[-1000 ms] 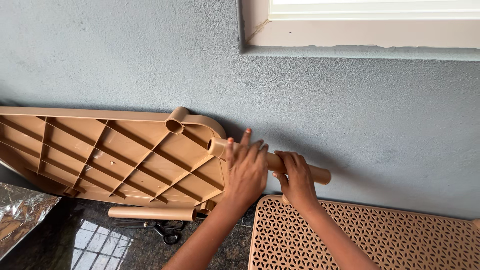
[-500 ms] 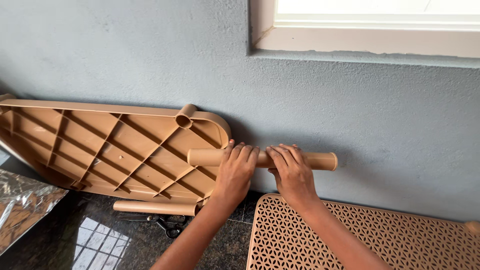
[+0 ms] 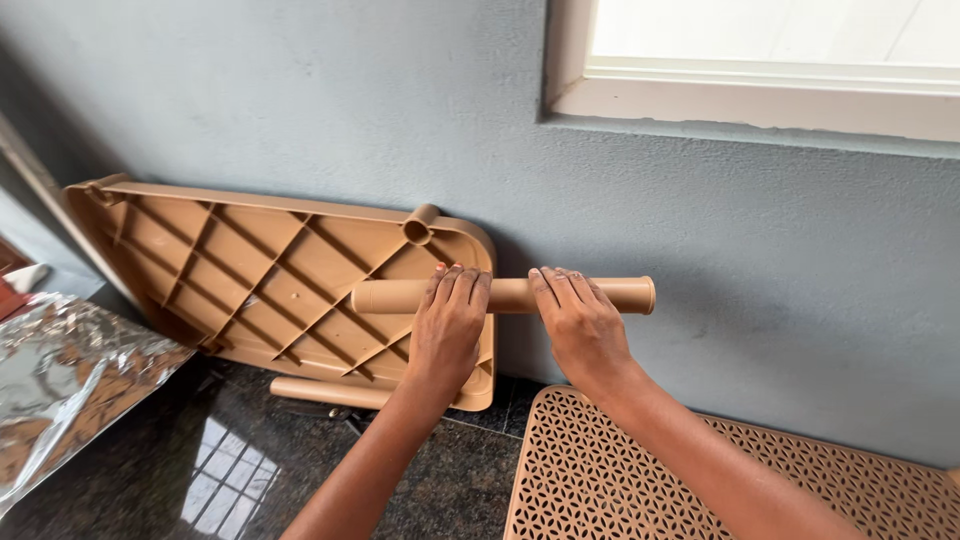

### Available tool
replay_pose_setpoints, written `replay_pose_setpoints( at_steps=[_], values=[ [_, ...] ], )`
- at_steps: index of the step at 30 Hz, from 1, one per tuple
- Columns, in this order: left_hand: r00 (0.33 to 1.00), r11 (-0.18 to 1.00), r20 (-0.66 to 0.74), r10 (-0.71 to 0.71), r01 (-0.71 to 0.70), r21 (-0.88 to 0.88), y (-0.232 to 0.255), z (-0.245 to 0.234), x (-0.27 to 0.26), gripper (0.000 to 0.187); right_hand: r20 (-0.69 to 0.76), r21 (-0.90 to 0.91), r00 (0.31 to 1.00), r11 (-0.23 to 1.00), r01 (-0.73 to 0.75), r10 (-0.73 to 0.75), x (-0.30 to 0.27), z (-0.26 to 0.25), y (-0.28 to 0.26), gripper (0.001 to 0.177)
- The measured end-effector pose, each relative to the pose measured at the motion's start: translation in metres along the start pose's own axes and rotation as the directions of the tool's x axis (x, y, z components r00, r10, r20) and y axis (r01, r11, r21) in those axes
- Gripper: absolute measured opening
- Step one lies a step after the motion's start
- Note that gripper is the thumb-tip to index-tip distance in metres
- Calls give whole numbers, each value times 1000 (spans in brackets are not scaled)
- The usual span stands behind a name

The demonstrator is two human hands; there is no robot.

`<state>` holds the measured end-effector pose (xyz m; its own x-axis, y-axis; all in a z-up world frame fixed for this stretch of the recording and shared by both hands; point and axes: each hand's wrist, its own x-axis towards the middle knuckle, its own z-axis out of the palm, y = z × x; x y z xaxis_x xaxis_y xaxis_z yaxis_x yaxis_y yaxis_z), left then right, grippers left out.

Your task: The person disassembles a small plastic table on a dark countertop, pulling each cylindrical leg out of the tabletop sockets by hand. They set the detached tabletop aside and stack the removed legs together on the counter.

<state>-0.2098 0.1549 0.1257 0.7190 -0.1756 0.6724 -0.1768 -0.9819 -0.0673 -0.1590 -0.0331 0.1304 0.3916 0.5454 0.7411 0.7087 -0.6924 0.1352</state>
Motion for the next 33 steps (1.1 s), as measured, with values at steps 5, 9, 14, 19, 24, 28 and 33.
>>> replay_pose_setpoints(
  at_steps=[5,9,14,19,24,28,33],
  values=[
    [1000,999,-11,-13,14,30,-13,-18,-10,53,9,-37,996,996,84,-84,12,-9,-20,46],
    [999,996,3,-48,48,73,-23,-32,-21,54,10,-40,990,989,144,-143,22,-15,-35,45],
    [996,991,-35,-80,83,104,-41,-45,-38,53,15,-44,978,977,209,-209,35,-15,-60,43],
    [992,987,-61,-109,115,108,-61,-54,-56,50,3,-16,970,970,242,-242,45,-6,-82,44],
    [990,980,-65,-126,135,148,-82,-58,-65,50,33,-15,963,963,268,-268,54,8,-102,46],
    [987,973,-69,-146,156,172,-98,-59,-72,50,28,-64,952,950,306,-305,63,21,-117,43],
    [983,969,-63,-175,183,163,-121,-52,-83,52,54,-69,938,936,346,-343,71,38,-133,43]
  ],
)
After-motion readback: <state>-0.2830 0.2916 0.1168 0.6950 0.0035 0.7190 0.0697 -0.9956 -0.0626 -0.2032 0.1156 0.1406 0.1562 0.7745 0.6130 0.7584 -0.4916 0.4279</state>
